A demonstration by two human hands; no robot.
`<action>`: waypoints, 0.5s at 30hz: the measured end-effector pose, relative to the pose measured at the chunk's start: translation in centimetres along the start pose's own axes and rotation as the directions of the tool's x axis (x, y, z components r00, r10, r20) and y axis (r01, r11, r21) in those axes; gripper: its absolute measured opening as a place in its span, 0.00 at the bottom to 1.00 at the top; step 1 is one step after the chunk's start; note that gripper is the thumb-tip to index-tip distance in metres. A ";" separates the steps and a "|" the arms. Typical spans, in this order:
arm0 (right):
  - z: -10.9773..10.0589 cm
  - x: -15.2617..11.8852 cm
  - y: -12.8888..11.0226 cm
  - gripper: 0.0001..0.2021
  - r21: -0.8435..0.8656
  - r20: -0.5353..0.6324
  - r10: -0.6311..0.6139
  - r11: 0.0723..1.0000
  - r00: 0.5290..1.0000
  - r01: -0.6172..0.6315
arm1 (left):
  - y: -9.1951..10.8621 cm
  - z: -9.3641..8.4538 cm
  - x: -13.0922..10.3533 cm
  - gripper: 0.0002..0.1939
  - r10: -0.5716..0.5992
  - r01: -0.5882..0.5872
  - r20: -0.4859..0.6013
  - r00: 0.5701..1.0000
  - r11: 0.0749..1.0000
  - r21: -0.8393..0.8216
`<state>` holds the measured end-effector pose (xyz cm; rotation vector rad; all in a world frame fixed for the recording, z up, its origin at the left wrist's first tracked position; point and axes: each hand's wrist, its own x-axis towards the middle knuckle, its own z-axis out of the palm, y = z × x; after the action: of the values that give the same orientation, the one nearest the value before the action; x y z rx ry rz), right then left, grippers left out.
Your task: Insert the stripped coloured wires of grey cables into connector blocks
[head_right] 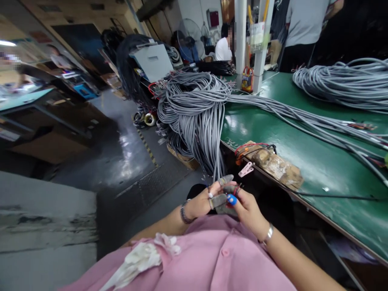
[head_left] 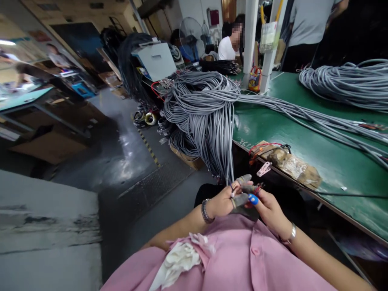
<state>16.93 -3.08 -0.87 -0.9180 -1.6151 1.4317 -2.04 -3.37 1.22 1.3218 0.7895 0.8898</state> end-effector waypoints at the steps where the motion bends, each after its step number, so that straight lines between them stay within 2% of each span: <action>1: 0.2 0.2 -0.1 0.14 0.030 -0.023 0.033 0.999 0.999 -0.032 | -0.5 0.6 0.4 0.33 -0.034 0.034 0.003 0.999 0.999 0.004; 4: -0.2 0.1 0.0 0.13 0.077 -0.128 0.111 0.992 0.986 -0.102 | -1.3 1.4 0.9 0.32 -0.108 0.111 -0.055 0.993 0.992 0.064; 10: -0.8 -0.4 0.3 0.13 0.186 -0.262 0.230 0.965 0.937 -0.185 | -1.4 1.6 0.8 0.25 -0.152 0.170 -0.125 0.980 0.974 0.150; 12: -0.9 -0.1 0.0 0.14 0.213 -0.256 0.246 0.958 0.935 -0.194 | -1.2 1.5 0.9 0.23 -0.210 0.223 -0.100 0.973 0.963 0.153; 15: -1.1 0.8 -0.5 0.13 0.192 -0.193 0.221 0.964 0.956 -0.184 | -0.9 1.2 1.5 0.20 -0.287 0.288 -0.021 0.958 0.950 0.124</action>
<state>17.51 -1.92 -0.25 -1.1199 -1.2474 1.5271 -0.24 -2.61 0.47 1.2737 1.0255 0.6178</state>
